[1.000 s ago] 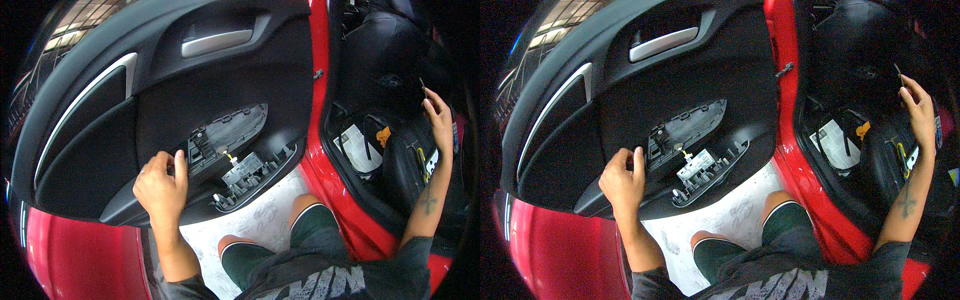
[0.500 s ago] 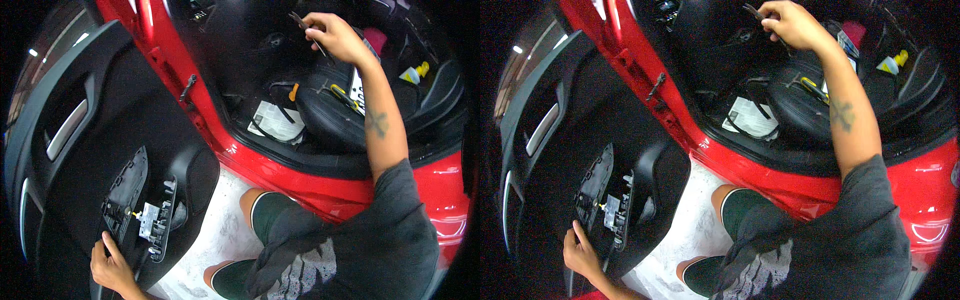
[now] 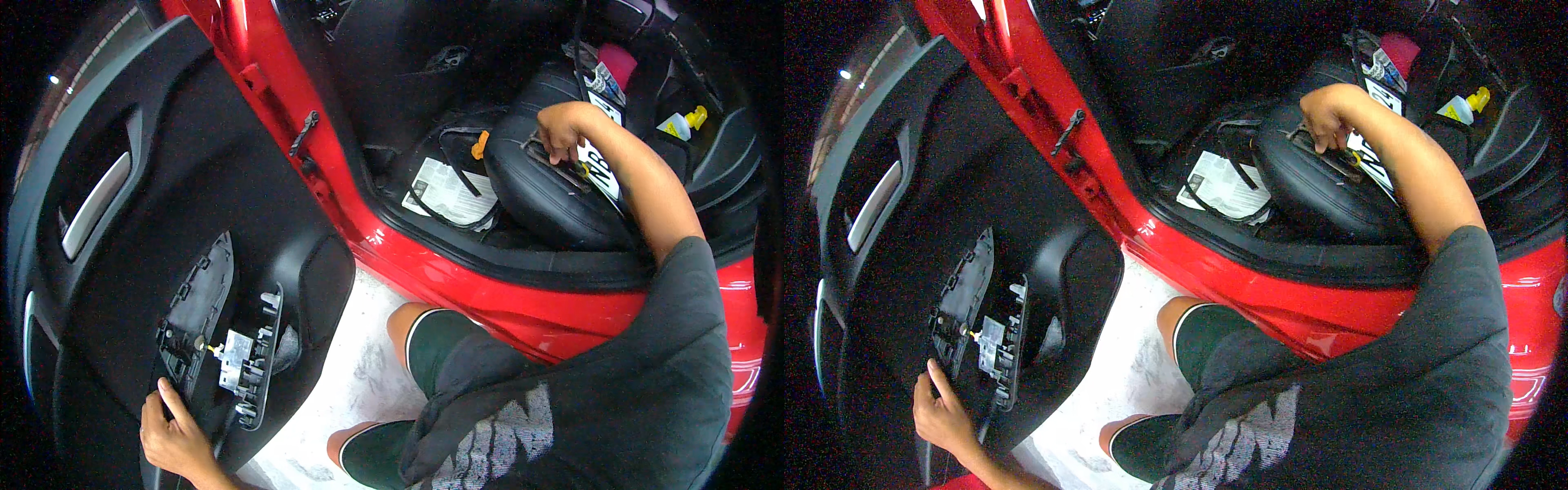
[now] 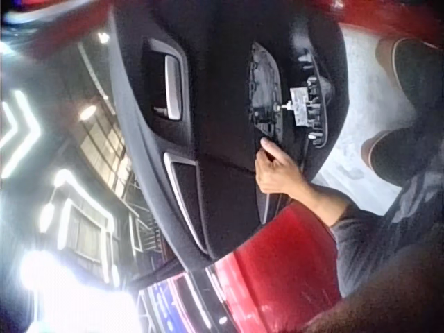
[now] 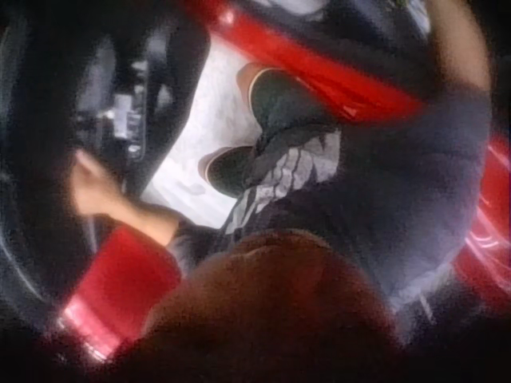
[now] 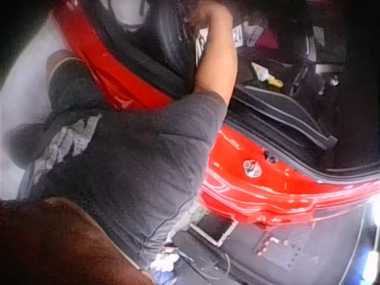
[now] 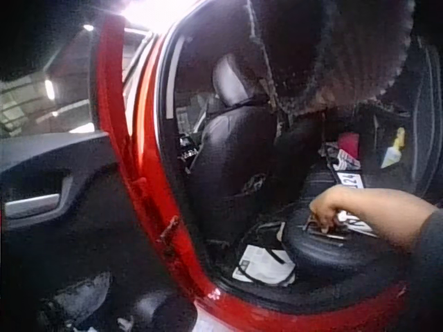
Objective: The person removes a door handle assembly from a red car door, disconnects the wiring, and places the components on the floor. They then retrieve a door panel, place it on the car seat, and use a pry tool to remove a trim piece from the door panel.
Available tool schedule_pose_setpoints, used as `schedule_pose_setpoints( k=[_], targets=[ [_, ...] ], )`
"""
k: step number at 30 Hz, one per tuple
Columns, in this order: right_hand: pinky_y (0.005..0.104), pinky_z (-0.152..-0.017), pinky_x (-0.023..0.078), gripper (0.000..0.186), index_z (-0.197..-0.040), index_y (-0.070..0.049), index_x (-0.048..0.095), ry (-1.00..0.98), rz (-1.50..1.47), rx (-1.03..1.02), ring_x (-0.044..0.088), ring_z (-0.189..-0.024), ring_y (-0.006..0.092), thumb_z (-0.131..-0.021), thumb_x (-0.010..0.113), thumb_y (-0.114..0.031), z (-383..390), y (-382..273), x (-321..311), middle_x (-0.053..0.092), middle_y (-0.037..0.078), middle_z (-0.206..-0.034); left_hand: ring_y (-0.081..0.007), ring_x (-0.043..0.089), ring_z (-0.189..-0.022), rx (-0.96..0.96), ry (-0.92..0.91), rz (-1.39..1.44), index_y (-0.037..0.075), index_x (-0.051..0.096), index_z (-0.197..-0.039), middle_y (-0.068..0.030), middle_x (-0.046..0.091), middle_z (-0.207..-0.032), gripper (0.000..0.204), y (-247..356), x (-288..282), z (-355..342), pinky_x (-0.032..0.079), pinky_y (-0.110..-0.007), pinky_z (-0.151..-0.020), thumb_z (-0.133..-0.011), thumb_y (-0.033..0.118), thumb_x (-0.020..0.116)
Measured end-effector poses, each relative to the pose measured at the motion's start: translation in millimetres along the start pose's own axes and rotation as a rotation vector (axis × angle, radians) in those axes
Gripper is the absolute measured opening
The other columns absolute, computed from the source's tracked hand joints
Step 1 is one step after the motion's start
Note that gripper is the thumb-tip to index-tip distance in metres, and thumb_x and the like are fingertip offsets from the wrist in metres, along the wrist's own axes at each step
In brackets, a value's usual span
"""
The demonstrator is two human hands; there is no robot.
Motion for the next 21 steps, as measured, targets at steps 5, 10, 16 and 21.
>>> schedule_pose_setpoints(
  k=[5, 10, 16, 21],
  targets=[
    [0.0400, -0.050, 0.058, 0.015, -0.096, -0.004, 0.081, 0.298, 0.014, -0.054, 0.077, -0.065, 0.0230, -0.082, 0.077, -0.002, 0.6, 22.6, -33.7, 0.080, 0.012, -0.083, -0.0406, 0.067, -0.068, -0.015, -0.049, -0.004, 0.006, 0.076, -0.088, -0.0169, 0.072, -0.081, 0.042, 2.1, -4.4, -1.0, 0.046, -0.053, -0.058, -0.107, 0.043, 0.065],
    [0.0454, -0.060, 0.057, 0.012, -0.078, -0.003, 0.078, 0.511, 0.398, -0.379, 0.071, -0.062, 0.0290, -0.076, 0.075, -0.014, -35.9, 39.0, -65.1, 0.074, 0.016, -0.071, -0.0379, 0.066, -0.061, -0.081, 0.005, 0.087, 0.006, 0.072, -0.077, -0.0159, 0.069, -0.072, 0.040, -4.1, -7.0, 5.4, 0.047, -0.050, -0.057, -0.101, 0.038, 0.075],
    [0.0456, -0.096, 0.057, 0.058, -0.116, 0.003, 0.072, 0.755, -0.027, -0.096, 0.071, -0.111, 0.0389, -0.067, 0.097, -0.016, 3.7, 96.1, -4.6, 0.074, 0.023, -0.112, -0.0302, 0.065, -0.062, 0.051, 0.095, 0.163, 0.011, 0.064, -0.067, -0.0081, 0.061, -0.064, 0.037, 34.1, 5.0, -12.7, 0.047, -0.043, -0.061, -0.090, 0.034, 0.082],
    [0.0450, -0.104, 0.056, 0.058, -0.123, 0.002, 0.072, 0.791, -0.077, -0.109, 0.070, -0.119, 0.0396, -0.074, 0.095, -0.018, 31.6, 29.4, 3.1, 0.073, 0.024, -0.125, -0.0296, 0.065, -0.060, 0.069, 0.084, 0.157, 0.009, 0.070, -0.070, -0.0090, 0.064, -0.064, 0.033, 18.5, -7.6, -7.6, 0.047, -0.043, -0.060, -0.093, 0.031, 0.080]
  ],
)
Point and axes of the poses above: each hand's wrist, its own z-axis away from the middle knuckle, its own x-axis out of the palm, y = z × x, the point moved 1 cm from there along -z, towards the middle knuckle
